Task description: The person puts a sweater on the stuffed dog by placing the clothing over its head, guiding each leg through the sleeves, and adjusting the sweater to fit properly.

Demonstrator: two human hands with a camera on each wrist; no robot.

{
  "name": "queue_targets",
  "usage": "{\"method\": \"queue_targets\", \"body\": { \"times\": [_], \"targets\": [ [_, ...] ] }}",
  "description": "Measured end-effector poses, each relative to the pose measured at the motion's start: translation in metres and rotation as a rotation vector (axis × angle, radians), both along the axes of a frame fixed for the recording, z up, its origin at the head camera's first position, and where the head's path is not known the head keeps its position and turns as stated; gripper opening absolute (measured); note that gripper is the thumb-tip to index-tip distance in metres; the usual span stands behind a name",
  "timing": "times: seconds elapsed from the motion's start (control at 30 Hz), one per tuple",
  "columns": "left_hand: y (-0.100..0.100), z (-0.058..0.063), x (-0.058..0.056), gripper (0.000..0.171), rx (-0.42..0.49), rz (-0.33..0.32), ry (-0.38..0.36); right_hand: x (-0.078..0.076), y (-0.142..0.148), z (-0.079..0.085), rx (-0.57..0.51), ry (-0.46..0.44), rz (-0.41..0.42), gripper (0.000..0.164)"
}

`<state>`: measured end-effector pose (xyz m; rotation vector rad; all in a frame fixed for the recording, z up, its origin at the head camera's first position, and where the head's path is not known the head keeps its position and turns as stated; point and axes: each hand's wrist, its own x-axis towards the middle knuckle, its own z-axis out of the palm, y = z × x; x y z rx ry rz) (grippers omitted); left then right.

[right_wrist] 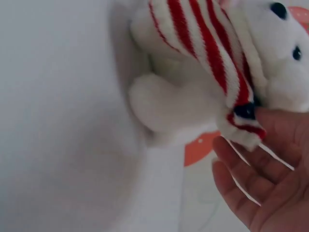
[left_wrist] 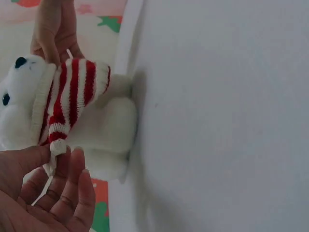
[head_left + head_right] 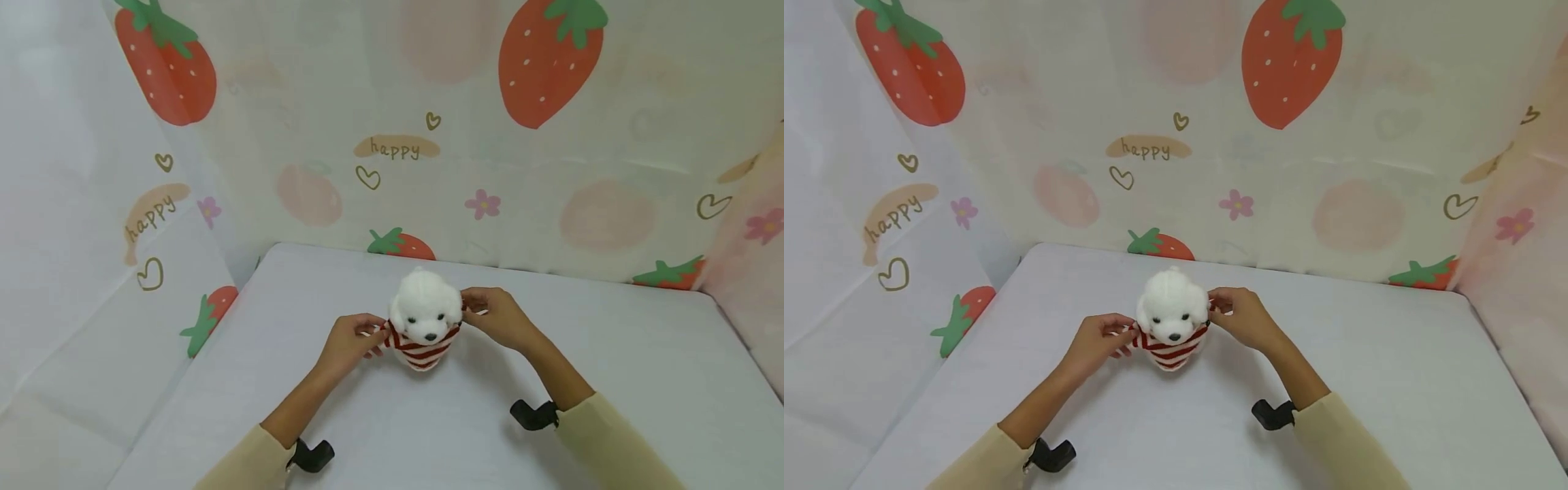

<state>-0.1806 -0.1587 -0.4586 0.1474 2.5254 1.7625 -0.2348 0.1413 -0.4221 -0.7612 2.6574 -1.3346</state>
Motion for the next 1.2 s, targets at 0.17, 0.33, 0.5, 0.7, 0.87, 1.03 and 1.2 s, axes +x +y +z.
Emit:
{"method": "queue_targets", "body": {
  "times": [0.17,0.33,0.5,0.7,0.87,1.03,1.2],
  "targets": [
    [-0.003,0.001,-0.012,0.009,-0.025,0.071,0.063,0.003,-0.007,-0.008,0.021,0.039,-0.097,0.008],
    [-0.005,0.003,-0.025,0.008,-0.037,0.135,0.102,0.004,-0.008,-0.012,0.019,0.013,-0.146,0.006],
    [-0.002,-0.001,-0.034,0.010,-0.070,0.150,0.136,0.003,-0.011,-0.017,0.015,-0.014,-0.158,0.005],
    [0.006,-0.008,-0.035,0.020,-0.041,0.046,-0.006,0.002,-0.016,-0.021,0.000,-0.102,-0.152,0.017],
    [0.013,-0.009,-0.035,0.031,0.074,-0.024,-0.147,0.003,-0.017,-0.026,-0.108,-0.286,-0.096,0.038],
    [0.013,-0.012,-0.036,0.036,0.160,-0.048,-0.189,0.006,-0.016,-0.029,-0.172,-0.343,-0.046,0.047],
    [0.010,-0.014,-0.036,0.048,0.239,-0.096,-0.187,0.008,-0.013,-0.026,-0.209,-0.333,0.006,0.049]
  ]
}}
